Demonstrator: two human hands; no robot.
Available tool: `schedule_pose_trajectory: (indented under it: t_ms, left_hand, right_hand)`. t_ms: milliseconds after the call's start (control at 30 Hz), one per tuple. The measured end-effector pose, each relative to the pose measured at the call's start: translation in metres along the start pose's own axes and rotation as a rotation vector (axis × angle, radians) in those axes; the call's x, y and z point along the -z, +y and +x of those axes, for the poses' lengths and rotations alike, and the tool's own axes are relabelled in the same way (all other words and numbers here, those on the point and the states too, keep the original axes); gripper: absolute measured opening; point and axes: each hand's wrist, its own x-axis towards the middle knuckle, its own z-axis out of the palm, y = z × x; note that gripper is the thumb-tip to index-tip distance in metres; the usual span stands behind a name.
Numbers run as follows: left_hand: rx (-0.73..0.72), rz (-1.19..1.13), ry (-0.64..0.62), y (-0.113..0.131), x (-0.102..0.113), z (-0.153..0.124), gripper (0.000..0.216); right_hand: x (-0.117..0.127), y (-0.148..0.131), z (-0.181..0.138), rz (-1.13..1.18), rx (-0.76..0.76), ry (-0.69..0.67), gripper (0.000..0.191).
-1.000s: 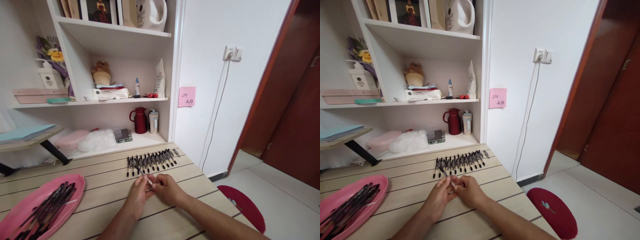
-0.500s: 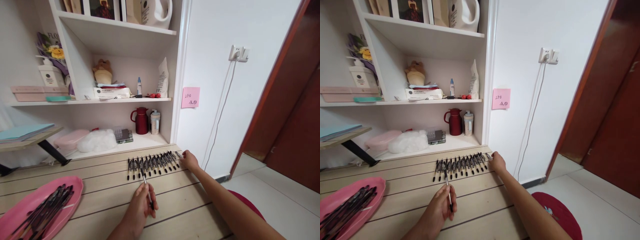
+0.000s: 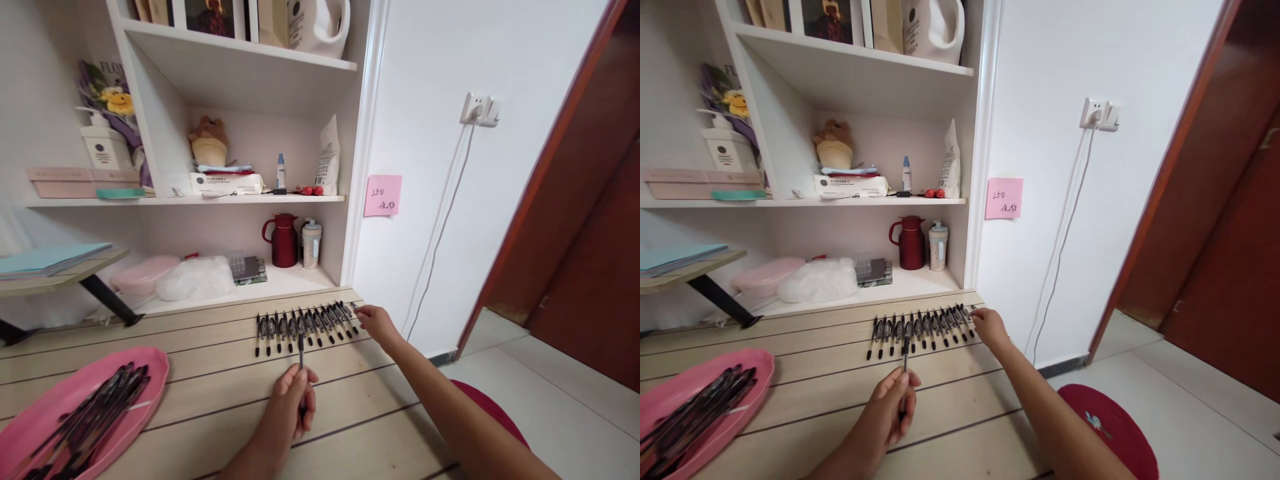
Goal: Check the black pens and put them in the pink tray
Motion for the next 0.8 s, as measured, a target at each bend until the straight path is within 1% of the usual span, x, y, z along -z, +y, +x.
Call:
schedule_pose_trajectory:
  t_ms: [100,167,233,267,400,500,600,800]
  left_hand:
    - [-0.022,0.072,0.002,-0.002,-0.001,-0.001,0.033]
    - [-0.034,0.102,0.001,-0.005,-0.001,-0.001,0.034]
    - [-0.050,0.128,0.002,-0.007,-0.001,-0.002,0.035]
    - [-0.060,0.140,0.002,-0.007,-0.001,-0.002,0.034]
    - [-0.063,0.196,-0.026,-0.006,-0.002,-0.003,0.034]
    - [-0.043,0.221,-0.042,-0.005,-0.002,-0.002,0.035]
    - [-0.045,0.233,-0.032,-0.006,-0.003,-0.002,0.034]
    - [-0.063,0.250,-0.019,-0.004,-0.006,-0.007,0.031]
  right_hand:
    - [-0.018,-0.032,-0.022,0.173,0.039,-0.091,0.020]
    - [-0.030,-0.051,-0.039,0.533,0.051,-0.189,0.019]
    - [-0.039,-0.065,-0.055,0.748,0.063,-0.238,0.022]
    - [-0.042,-0.069,-0.061,0.805,0.071,-0.246,0.024]
    - [-0.042,-0.072,-0.072,0.867,0.096,-0.239,0.030]
    - [-0.037,-0.070,-0.072,0.862,0.124,-0.280,0.030]
    - [-0.034,-0.070,-0.074,0.873,0.150,-0.320,0.030]
    - [-0.029,-0.073,-0.078,0.839,0.184,-0.347,0.028]
